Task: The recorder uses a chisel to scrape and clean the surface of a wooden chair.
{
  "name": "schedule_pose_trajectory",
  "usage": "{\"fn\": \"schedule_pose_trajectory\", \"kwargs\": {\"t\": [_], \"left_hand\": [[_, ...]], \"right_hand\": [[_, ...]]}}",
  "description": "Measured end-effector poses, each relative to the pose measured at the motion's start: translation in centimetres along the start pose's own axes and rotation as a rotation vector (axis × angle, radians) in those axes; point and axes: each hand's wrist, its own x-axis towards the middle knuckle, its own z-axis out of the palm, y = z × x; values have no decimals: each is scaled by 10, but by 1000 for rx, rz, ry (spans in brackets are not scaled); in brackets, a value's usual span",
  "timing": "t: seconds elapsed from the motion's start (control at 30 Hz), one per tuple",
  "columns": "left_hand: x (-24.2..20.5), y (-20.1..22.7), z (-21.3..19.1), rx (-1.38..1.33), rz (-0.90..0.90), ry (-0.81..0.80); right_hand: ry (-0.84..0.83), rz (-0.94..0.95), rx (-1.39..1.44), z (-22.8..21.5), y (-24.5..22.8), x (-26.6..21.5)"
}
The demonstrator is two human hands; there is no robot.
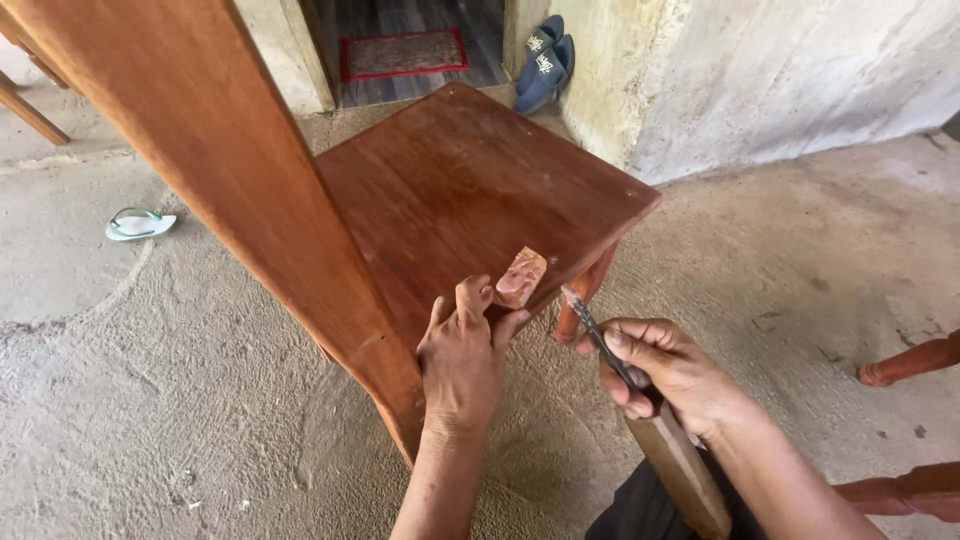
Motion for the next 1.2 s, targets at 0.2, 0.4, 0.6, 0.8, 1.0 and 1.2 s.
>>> {"fn": "schedule_pose_trajectory", "kwargs": {"t": [0.2, 0.4, 0.6, 0.8, 1.0, 1.2], "left_hand": [[-4, 5, -2, -5, 14, 53], [0, 18, -7, 47, -2, 98], [-15, 26, -10, -141, -81, 109], [-70, 57, -33, -300, -119, 308], [-84, 21, -13, -132, -121, 360], [-60, 23, -17, 89, -147, 209]], "right_hand": [[-324, 71, 394, -4, -2, -14], [-477, -89, 604, -9, 20, -26], [-432, -299, 716, -7, 28, -48], [-293, -314, 480, 14, 16, -53], [126, -400, -103, 71, 42, 6], [239, -444, -475, 71, 30, 28]]}}
